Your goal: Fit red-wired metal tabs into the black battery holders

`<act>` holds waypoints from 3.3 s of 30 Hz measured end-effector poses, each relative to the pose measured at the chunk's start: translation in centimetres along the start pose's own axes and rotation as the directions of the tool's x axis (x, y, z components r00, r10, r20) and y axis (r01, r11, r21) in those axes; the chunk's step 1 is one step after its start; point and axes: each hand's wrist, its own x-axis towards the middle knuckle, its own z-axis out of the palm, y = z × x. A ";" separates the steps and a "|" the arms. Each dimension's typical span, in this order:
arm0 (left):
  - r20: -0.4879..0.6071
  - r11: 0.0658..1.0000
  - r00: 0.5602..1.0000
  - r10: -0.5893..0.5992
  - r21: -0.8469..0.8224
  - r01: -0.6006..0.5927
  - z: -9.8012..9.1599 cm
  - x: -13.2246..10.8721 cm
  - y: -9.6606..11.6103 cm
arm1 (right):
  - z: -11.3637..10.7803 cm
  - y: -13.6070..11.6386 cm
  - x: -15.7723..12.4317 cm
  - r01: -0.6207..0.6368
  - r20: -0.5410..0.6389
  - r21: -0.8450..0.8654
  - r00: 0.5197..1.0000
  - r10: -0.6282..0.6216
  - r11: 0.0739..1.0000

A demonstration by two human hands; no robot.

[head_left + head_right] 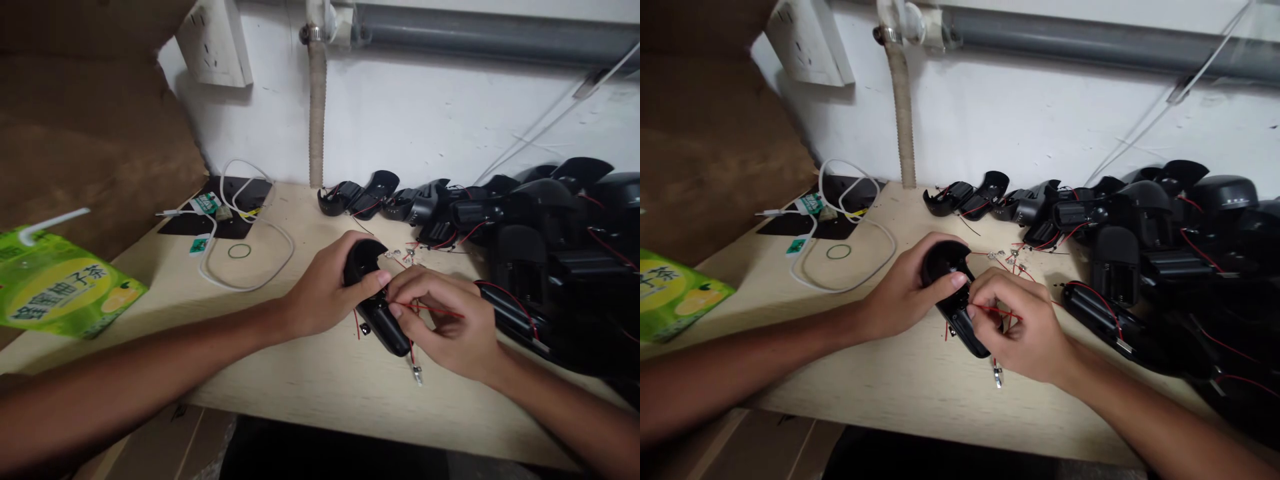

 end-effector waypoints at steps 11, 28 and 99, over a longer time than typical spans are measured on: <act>-0.022 1.000 0.999 -0.024 0.013 0.025 0.0 0.2 0.1 | -0.4 0.0 0.0 0.089 0.082 -0.129 0.994 -0.078 0.988; -0.038 0.995 0.994 -0.104 -0.005 0.104 0.2 0.3 0.1 | 0.1 0.0 0.0 -0.002 0.022 -0.101 1.000 0.004 0.995; -0.048 0.985 0.993 -0.110 0.131 0.115 0.3 0.0 1.0 | -1.1 -0.5 0.7 0.128 0.220 -0.138 0.971 -0.096 0.982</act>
